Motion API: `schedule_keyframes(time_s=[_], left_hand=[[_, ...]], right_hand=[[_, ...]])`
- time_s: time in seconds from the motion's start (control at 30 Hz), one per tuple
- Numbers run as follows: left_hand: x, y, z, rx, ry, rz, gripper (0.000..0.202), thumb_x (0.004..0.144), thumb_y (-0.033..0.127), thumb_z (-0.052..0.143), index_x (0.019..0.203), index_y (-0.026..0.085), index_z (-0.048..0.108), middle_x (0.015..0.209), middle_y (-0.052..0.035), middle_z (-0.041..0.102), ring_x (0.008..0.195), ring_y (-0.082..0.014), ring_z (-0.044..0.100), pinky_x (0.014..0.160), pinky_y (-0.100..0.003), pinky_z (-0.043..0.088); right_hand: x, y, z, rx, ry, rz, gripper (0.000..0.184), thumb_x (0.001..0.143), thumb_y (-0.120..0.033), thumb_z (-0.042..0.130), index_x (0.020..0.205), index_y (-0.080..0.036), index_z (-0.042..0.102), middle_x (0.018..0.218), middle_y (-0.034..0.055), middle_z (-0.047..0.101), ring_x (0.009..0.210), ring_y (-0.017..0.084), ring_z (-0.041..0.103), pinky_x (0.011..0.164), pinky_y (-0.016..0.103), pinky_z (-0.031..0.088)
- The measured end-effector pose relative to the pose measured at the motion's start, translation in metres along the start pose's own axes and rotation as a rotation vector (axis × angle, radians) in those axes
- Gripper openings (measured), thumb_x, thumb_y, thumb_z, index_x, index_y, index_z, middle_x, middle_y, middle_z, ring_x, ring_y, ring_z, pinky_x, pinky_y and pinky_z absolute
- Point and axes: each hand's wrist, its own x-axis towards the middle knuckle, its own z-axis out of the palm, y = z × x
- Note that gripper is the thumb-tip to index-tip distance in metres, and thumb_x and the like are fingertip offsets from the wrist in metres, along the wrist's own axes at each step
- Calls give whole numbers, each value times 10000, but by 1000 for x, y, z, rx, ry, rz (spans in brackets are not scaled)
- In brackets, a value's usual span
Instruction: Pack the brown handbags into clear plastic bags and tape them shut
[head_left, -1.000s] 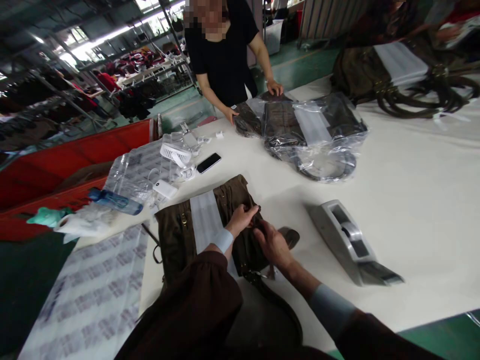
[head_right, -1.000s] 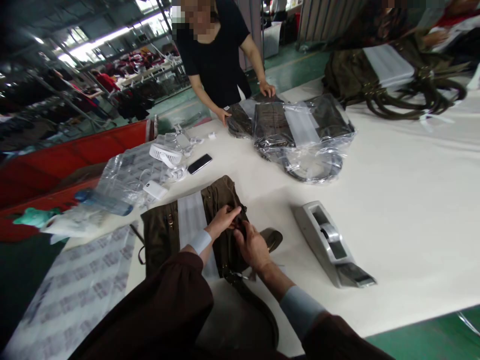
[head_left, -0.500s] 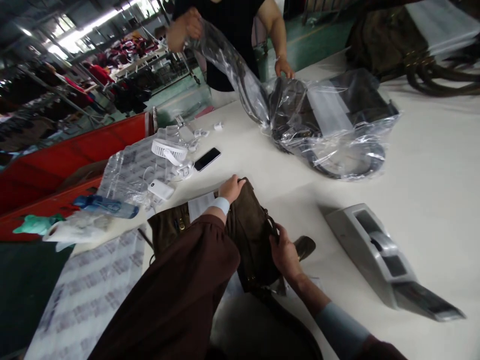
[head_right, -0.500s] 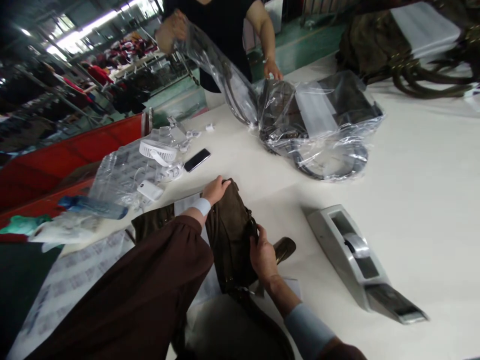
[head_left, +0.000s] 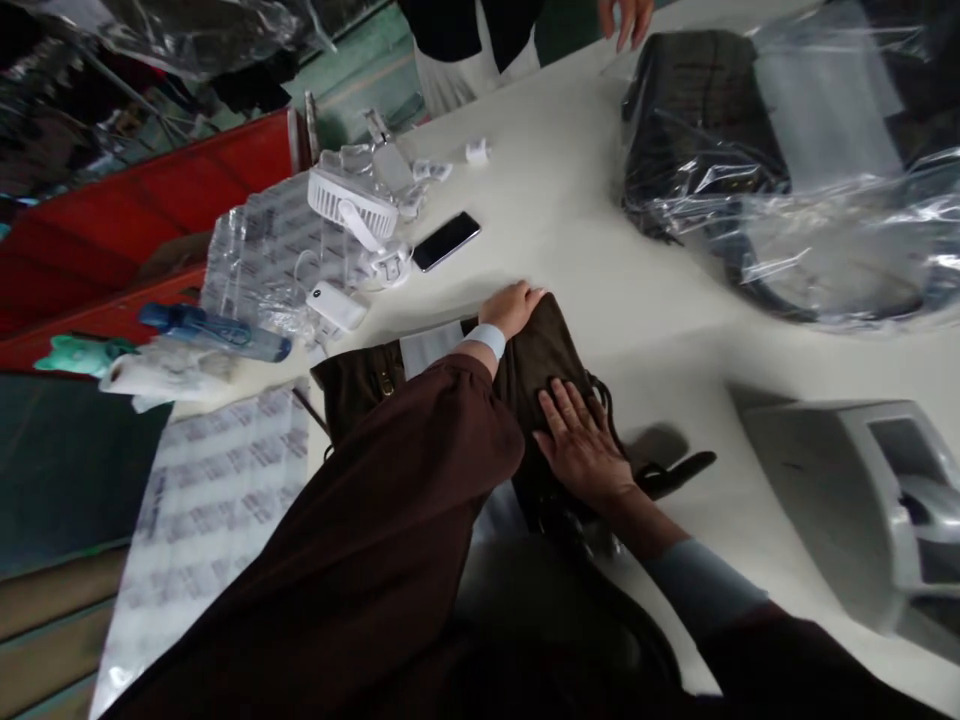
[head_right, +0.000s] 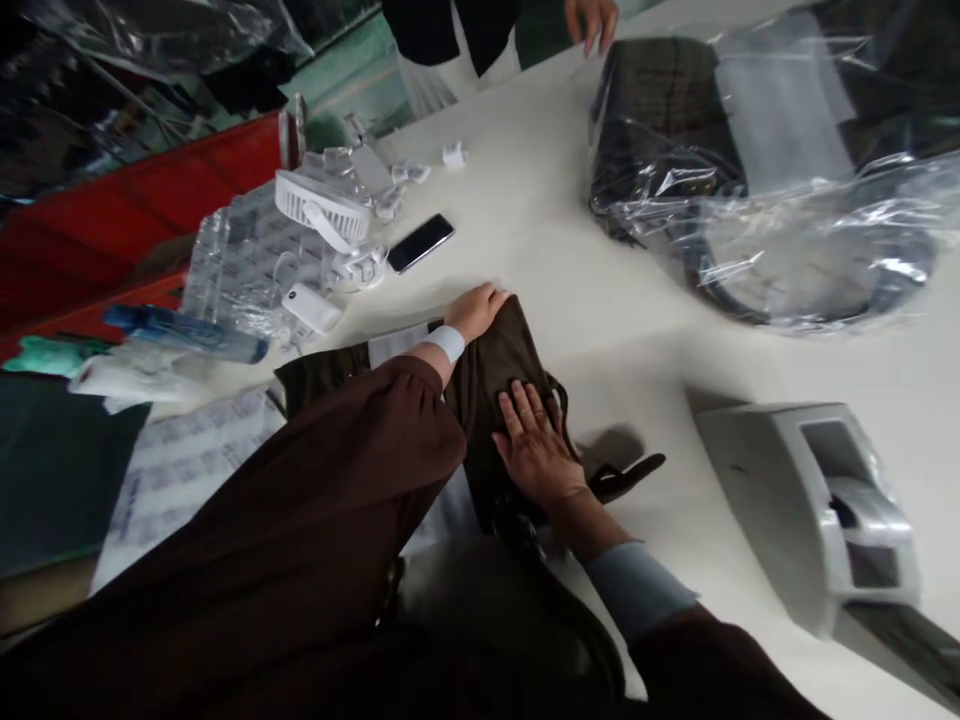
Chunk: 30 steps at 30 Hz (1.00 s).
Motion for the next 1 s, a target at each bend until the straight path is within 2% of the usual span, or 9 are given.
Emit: schedule_keyframes(time_s=[0.13, 0.27, 0.37, 0.43, 0.53, 0.63, 0.8, 0.9, 1.0], left_hand=[[-52, -21, -53, -168, 306, 125, 372, 949, 364, 315, 1207, 160, 489, 1290, -109, 502, 1225, -179, 434, 1034, -332, 323], [-195, -51, -98, -3, 226, 81, 434, 929, 436, 341, 1283, 210, 447, 1382, -68, 436, 1322, -202, 324, 1082, -397, 264], [-298, -63, -84, 152, -8, -71, 549, 893, 512, 384, 1365, 233, 360, 1463, -57, 329, 1379, -244, 208, 1107, -470, 202], [-334, -66, -58, 194, -100, -125, 598, 885, 539, 372, 1401, 243, 304, 1488, -47, 279, 1390, -246, 173, 1120, -487, 163], [-341, -69, -24, 194, -97, -220, 655, 890, 553, 327, 1438, 212, 214, 1511, -52, 207, 1402, -235, 121, 1126, -477, 157], [-326, -76, -13, 163, -89, -209, 727, 865, 600, 341, 1446, 192, 185, 1520, -48, 169, 1409, -240, 65, 1127, -483, 146], [-322, -85, -16, 112, -96, -196, 733, 859, 601, 348, 1444, 191, 185, 1526, -42, 145, 1410, -239, 51, 1126, -487, 147], [-323, -80, -18, 91, -102, -223, 732, 848, 577, 401, 1440, 198, 195, 1524, -46, 157, 1408, -247, 70, 1121, -488, 162], [-324, -65, -26, 79, -59, -275, 734, 823, 519, 492, 1428, 198, 228, 1522, -61, 167, 1401, -262, 114, 1113, -486, 187]], right_hand=[[-1, 5, 7, -9, -5, -10, 574, 904, -355, 400, 1423, -137, 284, 1494, 127, 215, 1377, 265, 172, 1098, 480, 185], [2, 8, 5, -26, -38, -8, 588, 901, -381, 387, 1427, -143, 273, 1493, 128, 218, 1372, 273, 178, 1089, 496, 186], [9, 11, 10, -39, -68, -13, 586, 905, -392, 367, 1425, -139, 273, 1497, 126, 209, 1373, 270, 169, 1085, 493, 192], [15, 13, 12, -46, -76, -16, 587, 904, -391, 369, 1425, -139, 272, 1497, 124, 209, 1372, 272, 166, 1085, 497, 190], [21, 14, 2, -45, -78, -33, 573, 892, -377, 398, 1397, -116, 324, 1476, 141, 256, 1354, 282, 204, 1076, 491, 216], [5, 14, -30, -36, -1, -59, 485, 888, -346, 416, 1301, -93, 447, 1394, 163, 387, 1285, 269, 323, 1032, 432, 301], [-88, 21, -82, -114, -80, 7, 276, 892, -322, 426, 1027, -152, 597, 969, 101, 620, 936, 217, 535, 813, 336, 421], [-139, 27, -78, -239, -271, 99, 369, 849, -377, 519, 1153, -168, 539, 1096, 114, 586, 987, 258, 518, 751, 350, 415], [-153, 32, -66, -292, -383, 224, 434, 827, -429, 551, 1178, -175, 520, 1124, 121, 575, 1021, 271, 516, 763, 362, 396]])
